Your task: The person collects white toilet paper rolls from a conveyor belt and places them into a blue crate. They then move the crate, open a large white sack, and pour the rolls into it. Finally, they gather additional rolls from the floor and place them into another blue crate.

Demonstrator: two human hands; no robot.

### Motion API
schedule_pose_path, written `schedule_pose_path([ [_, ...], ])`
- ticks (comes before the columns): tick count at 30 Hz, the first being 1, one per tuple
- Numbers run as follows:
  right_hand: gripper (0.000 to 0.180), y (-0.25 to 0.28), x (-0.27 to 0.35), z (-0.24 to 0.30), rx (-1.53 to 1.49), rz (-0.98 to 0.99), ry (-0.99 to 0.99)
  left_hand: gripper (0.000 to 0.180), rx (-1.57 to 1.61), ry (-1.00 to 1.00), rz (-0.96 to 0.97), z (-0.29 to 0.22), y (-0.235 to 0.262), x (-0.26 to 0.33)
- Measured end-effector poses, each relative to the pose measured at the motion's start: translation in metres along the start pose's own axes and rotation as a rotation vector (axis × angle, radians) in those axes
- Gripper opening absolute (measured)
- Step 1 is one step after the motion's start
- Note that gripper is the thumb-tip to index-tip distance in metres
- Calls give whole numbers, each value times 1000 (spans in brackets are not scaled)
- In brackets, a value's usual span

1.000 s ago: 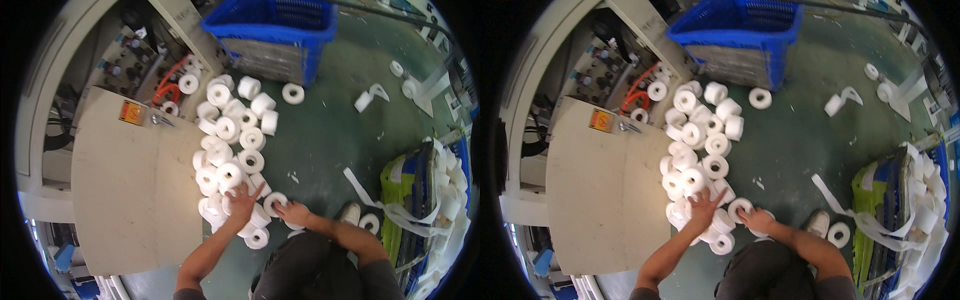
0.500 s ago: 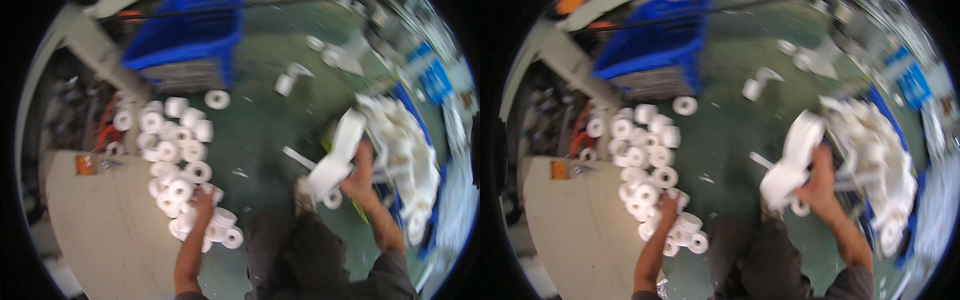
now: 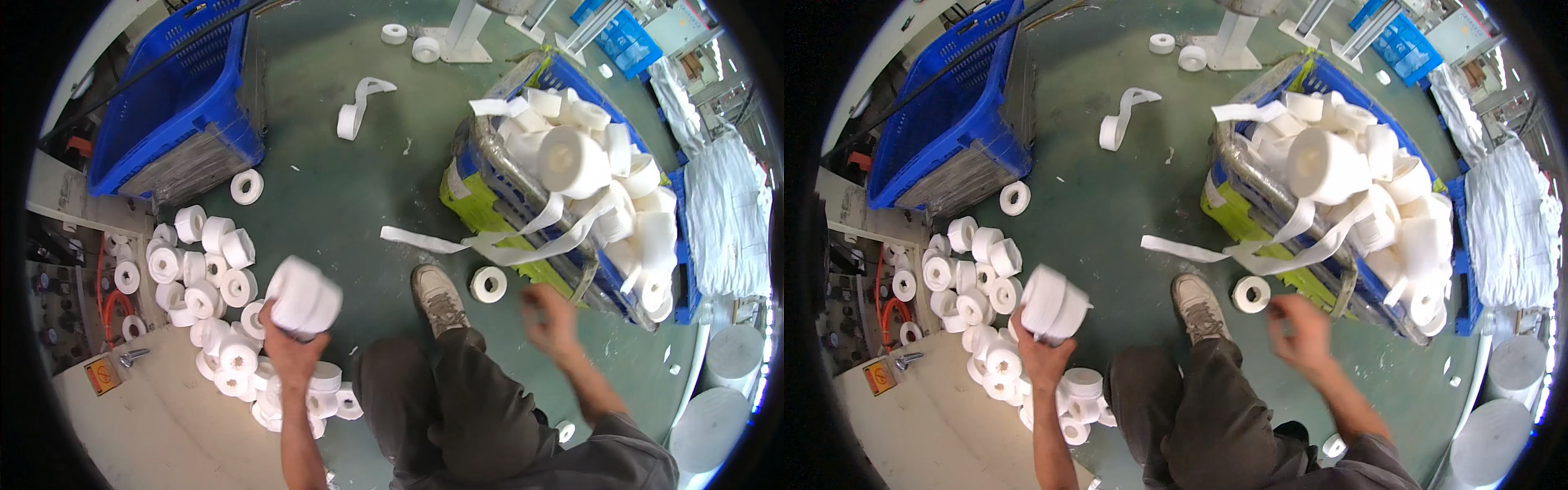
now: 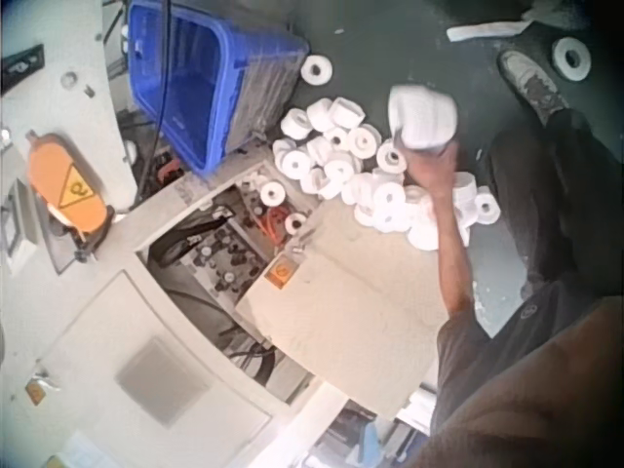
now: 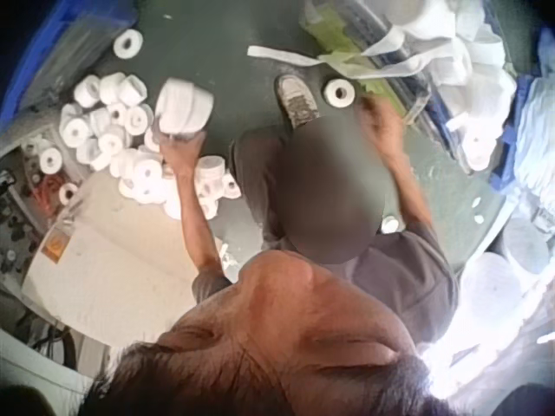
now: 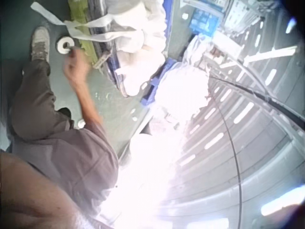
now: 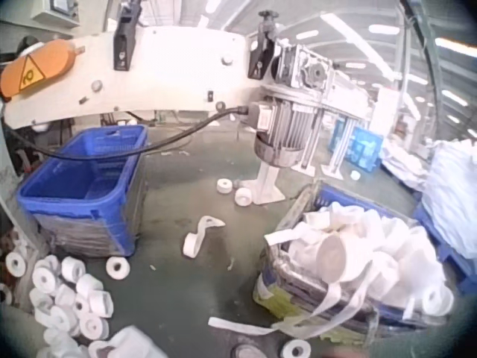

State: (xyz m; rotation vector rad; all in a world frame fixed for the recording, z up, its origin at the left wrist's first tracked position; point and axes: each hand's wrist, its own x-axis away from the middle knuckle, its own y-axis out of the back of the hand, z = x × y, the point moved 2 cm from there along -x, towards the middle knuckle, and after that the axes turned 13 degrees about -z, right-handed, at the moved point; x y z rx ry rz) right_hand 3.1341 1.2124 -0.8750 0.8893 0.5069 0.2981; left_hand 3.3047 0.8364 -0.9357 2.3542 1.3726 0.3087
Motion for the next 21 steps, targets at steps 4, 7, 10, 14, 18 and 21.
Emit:
schedule_pose_path([
  [4,48,-155,108,-155,292,216,-393,85,404,-328,276,-191,-115,7],
  [7,59,-202,105,-182,283,159,-432,103,570,-708,453,-258,-174,19],
  [10,58,-200,95,-157,482,42,-250,90,724,-759,649,-247,-186,54],
  [14,64,-160,95,-124,361,21,-33,52,691,-497,687,-155,-141,61],
  [18,73,-54,35,-41,106,-256,367,27,151,-95,182,-23,-43,43],
  [21,48,33,-27,-1,-71,-490,158,30,-64,136,-208,94,44,79],
])
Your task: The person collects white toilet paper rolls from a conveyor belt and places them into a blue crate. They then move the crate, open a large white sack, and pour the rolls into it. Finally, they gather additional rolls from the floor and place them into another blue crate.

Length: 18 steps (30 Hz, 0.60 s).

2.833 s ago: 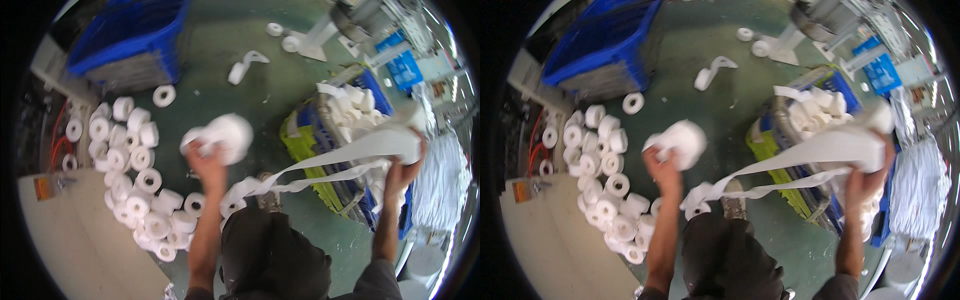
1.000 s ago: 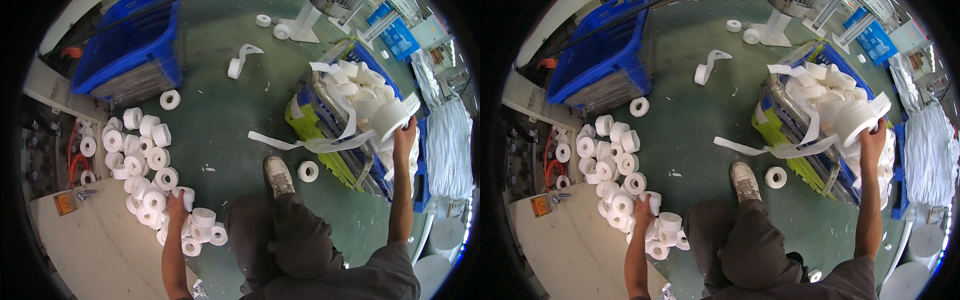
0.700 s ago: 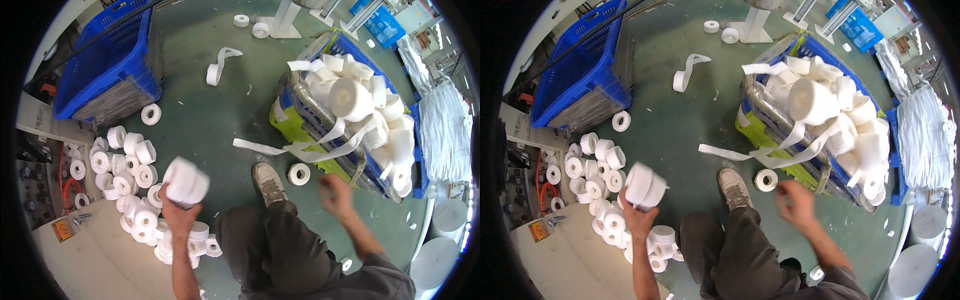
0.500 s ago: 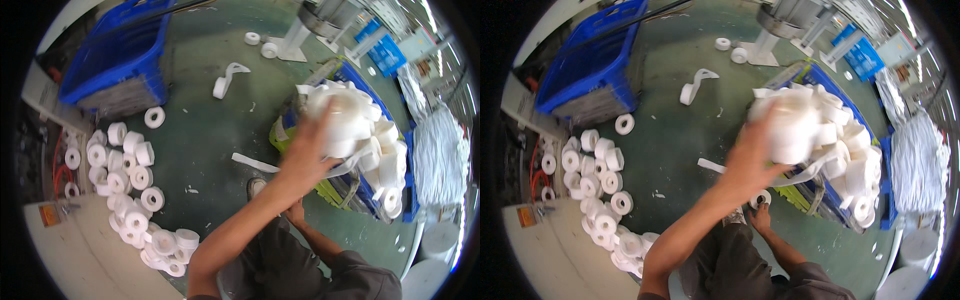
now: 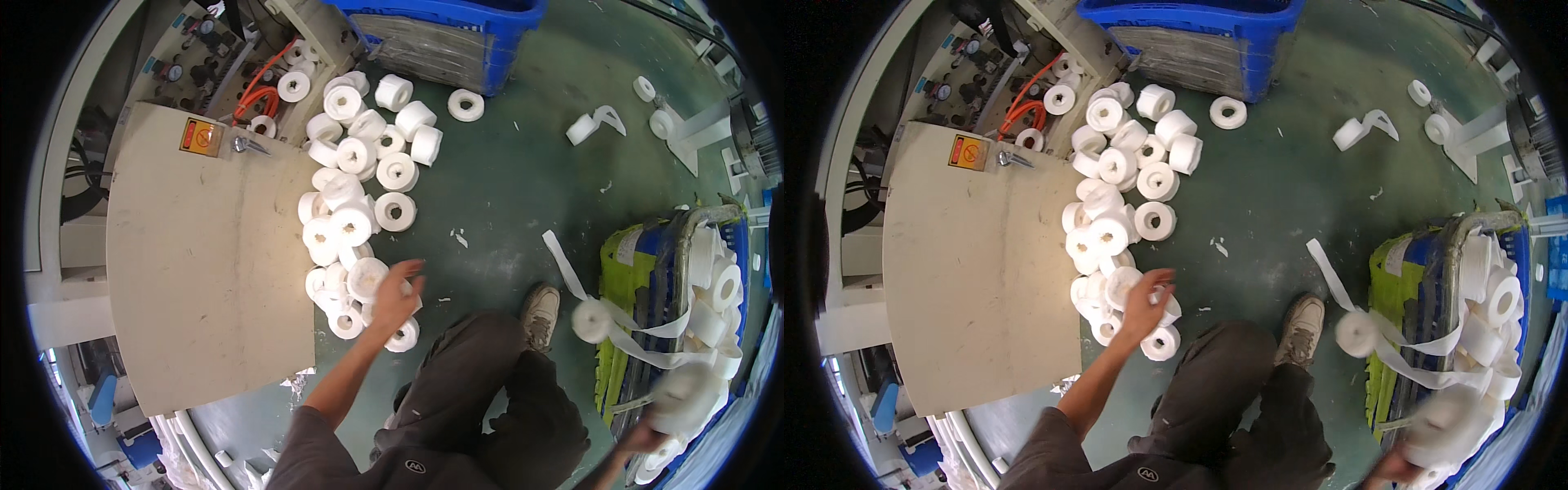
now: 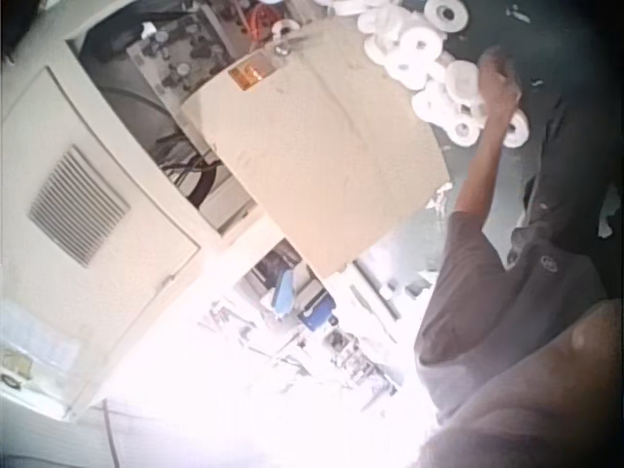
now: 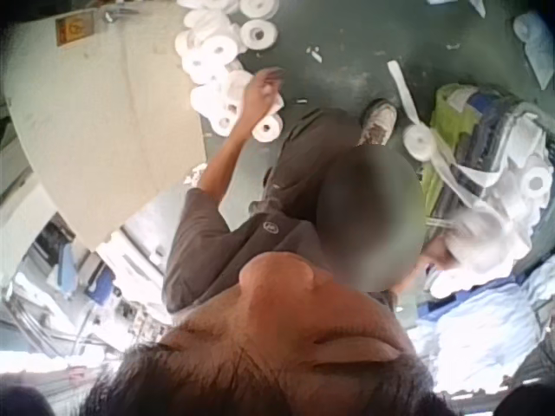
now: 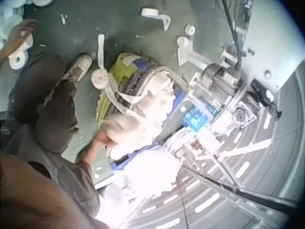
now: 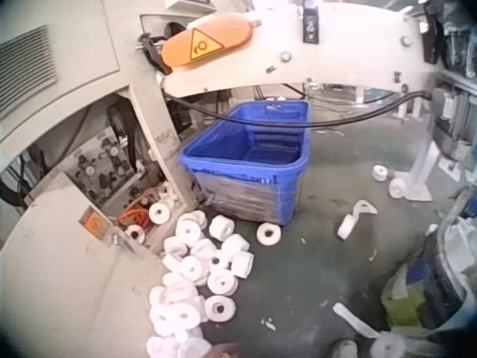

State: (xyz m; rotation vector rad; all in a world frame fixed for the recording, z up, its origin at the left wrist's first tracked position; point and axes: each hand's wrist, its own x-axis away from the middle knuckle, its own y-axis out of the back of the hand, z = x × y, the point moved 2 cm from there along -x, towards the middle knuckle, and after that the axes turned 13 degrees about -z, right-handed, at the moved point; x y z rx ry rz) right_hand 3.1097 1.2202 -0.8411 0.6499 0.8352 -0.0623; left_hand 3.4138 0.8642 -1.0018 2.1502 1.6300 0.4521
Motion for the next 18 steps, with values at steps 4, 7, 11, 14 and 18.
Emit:
schedule_pose_path([
  [4,41,32,-95,28,587,-75,226,45,-442,-65,-177,68,81,17],
  [7,37,-36,-50,72,-57,40,-73,71,-583,-67,-223,74,90,4],
  [11,42,-221,26,167,-637,1141,-273,73,-387,288,-82,135,103,-9],
  [14,79,-336,107,195,-533,1454,-2,63,-231,237,-3,151,100,-17],
  [18,112,-430,170,254,-337,1419,89,59,-132,261,-65,126,96,11],
])
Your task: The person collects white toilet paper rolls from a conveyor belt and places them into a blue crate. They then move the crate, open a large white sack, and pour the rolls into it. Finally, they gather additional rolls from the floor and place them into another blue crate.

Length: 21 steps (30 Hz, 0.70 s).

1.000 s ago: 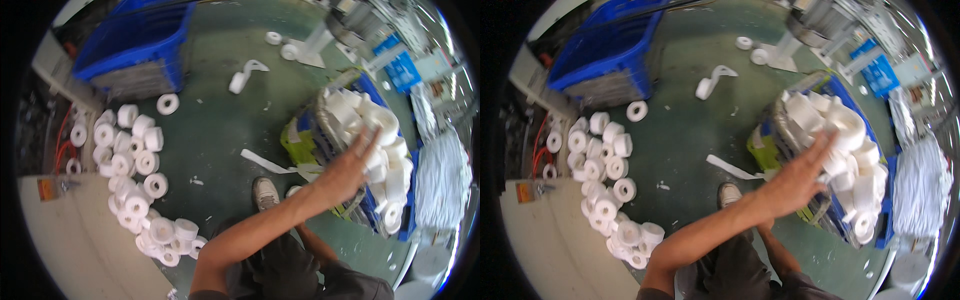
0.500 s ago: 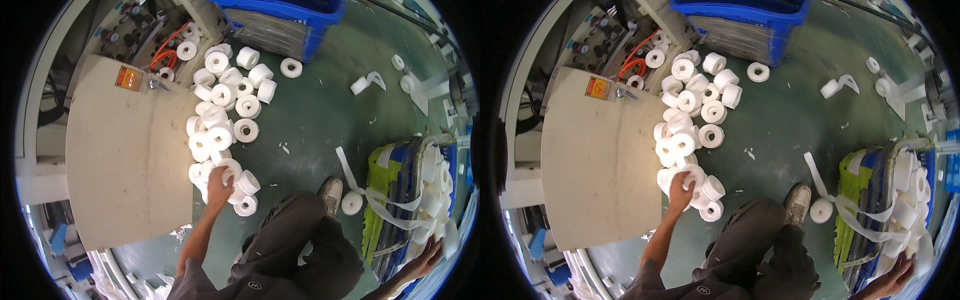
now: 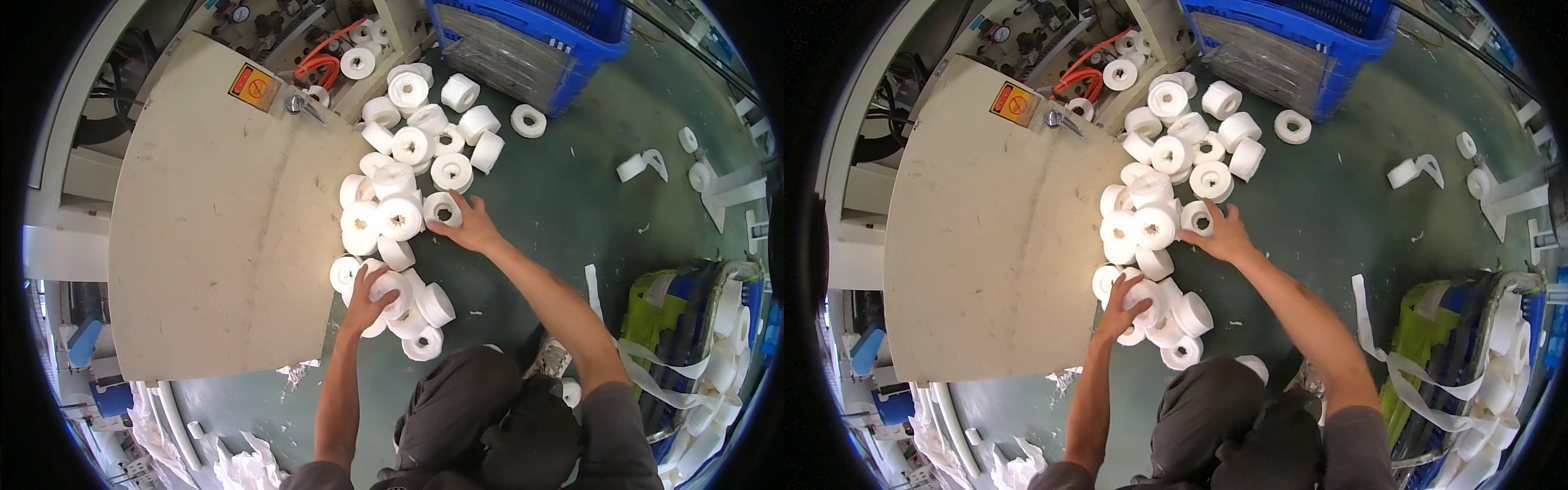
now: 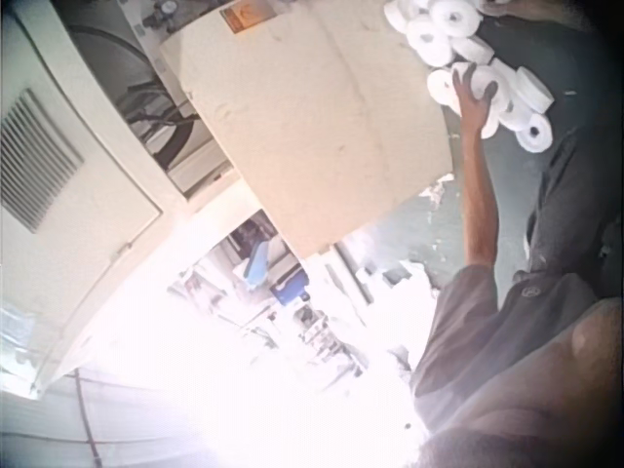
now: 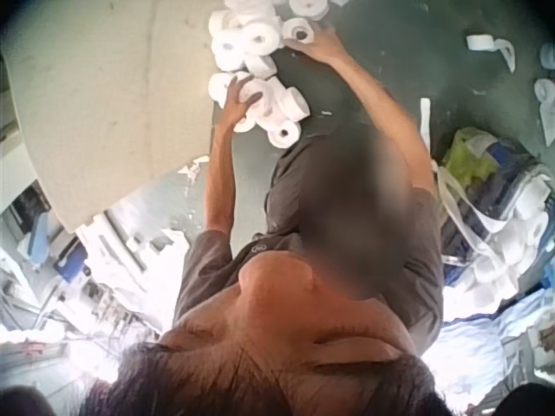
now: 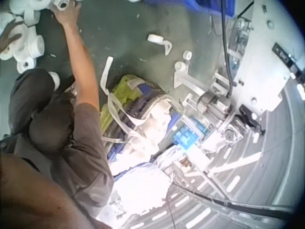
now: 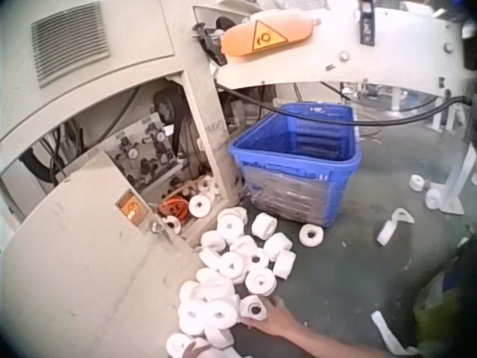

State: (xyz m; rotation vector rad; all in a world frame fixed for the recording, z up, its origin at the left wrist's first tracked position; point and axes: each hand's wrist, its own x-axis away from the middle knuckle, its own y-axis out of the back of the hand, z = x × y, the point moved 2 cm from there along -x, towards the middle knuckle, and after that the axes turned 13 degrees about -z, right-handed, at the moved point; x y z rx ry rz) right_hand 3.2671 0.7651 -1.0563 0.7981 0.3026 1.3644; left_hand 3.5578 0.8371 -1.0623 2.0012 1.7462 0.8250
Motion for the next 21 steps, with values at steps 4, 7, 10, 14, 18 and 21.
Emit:
schedule_pose_path([
  [4,126,-65,-43,40,-21,114,-70,69,122,170,-271,75,13,25],
  [7,127,-75,-60,51,28,229,14,87,47,157,-418,67,-3,7],
  [10,121,-78,-66,38,210,359,247,99,-69,179,-504,64,-6,-24],
  [14,107,-82,-58,38,163,336,266,105,-116,128,-342,73,1,-46],
  [18,100,-82,-53,10,63,317,201,91,151,20,-195,56,-7,-62],
  [21,95,-95,-19,8,-131,287,114,70,169,83,-123,77,4,-50],
])
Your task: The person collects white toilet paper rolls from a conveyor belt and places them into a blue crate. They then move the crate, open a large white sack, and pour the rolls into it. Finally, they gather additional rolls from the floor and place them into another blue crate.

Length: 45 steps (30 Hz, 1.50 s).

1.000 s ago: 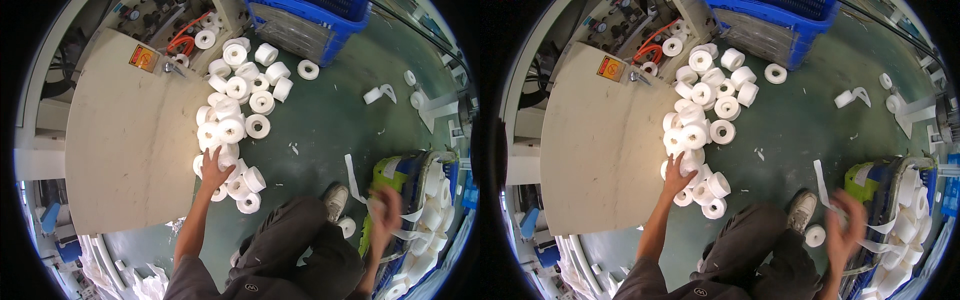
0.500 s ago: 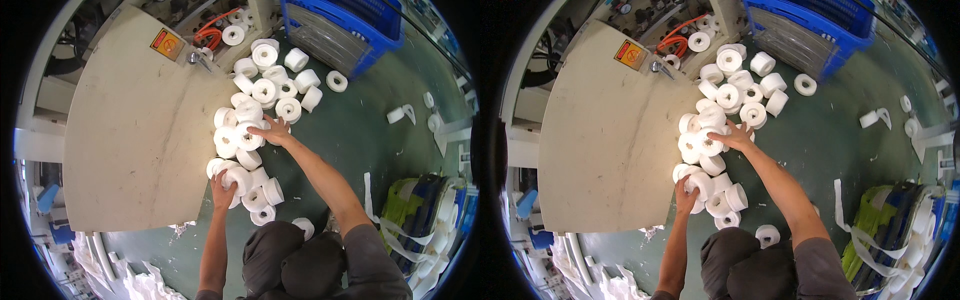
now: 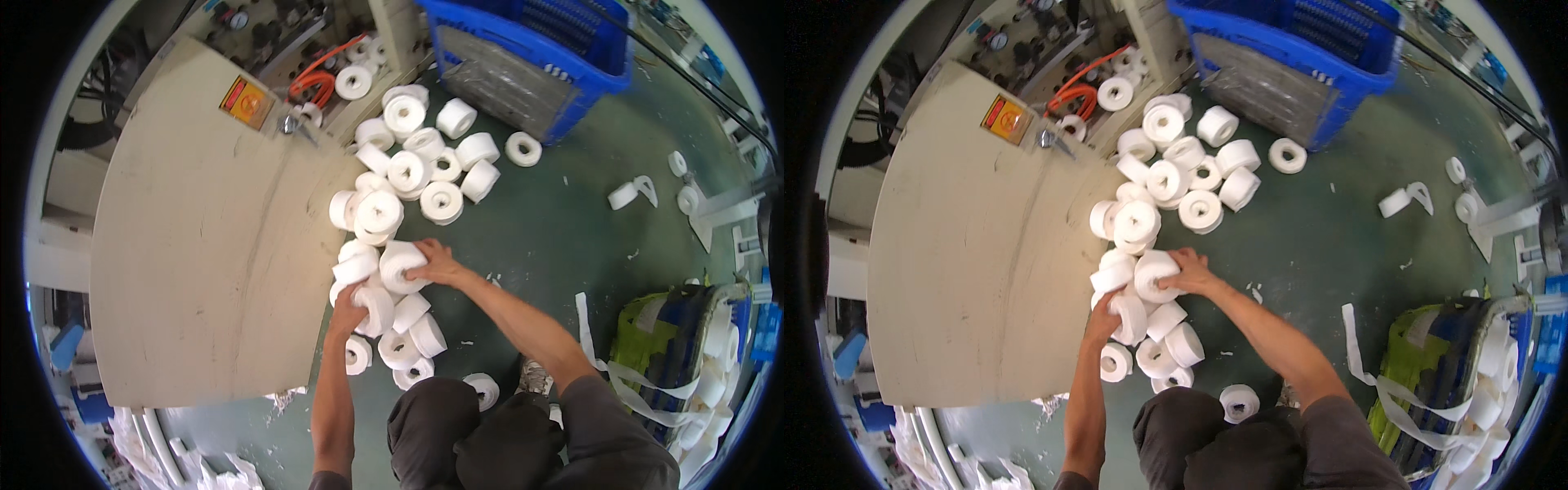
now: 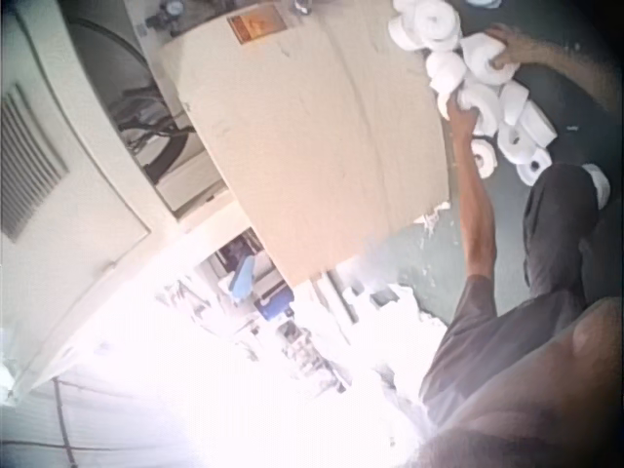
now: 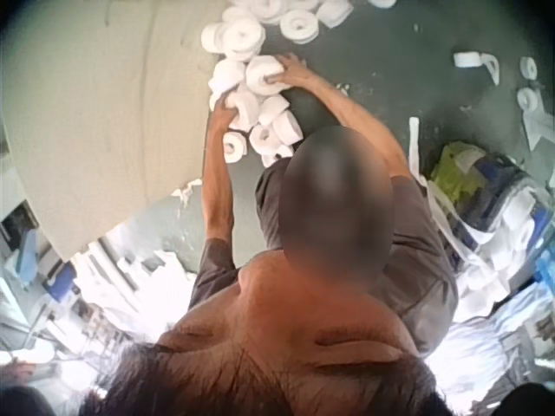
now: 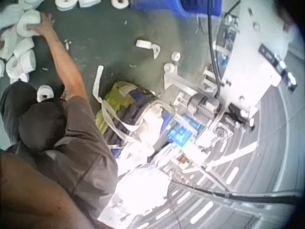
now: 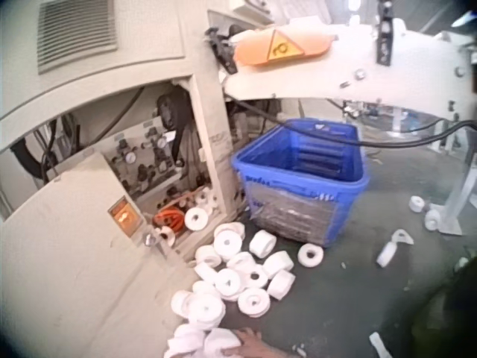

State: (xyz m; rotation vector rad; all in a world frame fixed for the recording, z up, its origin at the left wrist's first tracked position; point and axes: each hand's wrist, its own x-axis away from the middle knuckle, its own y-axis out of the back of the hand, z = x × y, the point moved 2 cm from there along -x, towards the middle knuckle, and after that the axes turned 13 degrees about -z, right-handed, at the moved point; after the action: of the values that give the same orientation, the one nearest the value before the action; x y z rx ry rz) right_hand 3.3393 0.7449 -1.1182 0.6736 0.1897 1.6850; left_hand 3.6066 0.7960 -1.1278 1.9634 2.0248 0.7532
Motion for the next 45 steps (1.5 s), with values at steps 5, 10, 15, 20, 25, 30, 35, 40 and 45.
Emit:
schedule_pose_path([
  [5,91,23,31,-13,-78,-23,-85,55,137,69,33,-27,-20,21],
  [10,89,40,70,-60,-220,-200,-75,54,22,-220,129,-80,-40,41],
  [15,82,145,175,-25,-329,-511,11,53,-31,-364,243,-209,-63,66],
  [20,77,289,369,65,24,-1044,236,53,178,-773,425,-375,-106,125],
  [25,80,386,627,82,-85,-1491,-235,60,565,-1070,938,-553,-248,286],
  [30,85,456,728,55,-154,-1692,-797,53,573,-989,921,-611,-404,413],
  [35,53,384,646,86,529,-1834,-268,52,1012,-1070,818,-517,-342,411],
  [40,52,288,503,114,480,-1111,41,31,554,-651,1107,-434,-187,236],
  [45,52,249,317,58,91,-579,25,43,-169,-328,287,-283,-57,57],
])
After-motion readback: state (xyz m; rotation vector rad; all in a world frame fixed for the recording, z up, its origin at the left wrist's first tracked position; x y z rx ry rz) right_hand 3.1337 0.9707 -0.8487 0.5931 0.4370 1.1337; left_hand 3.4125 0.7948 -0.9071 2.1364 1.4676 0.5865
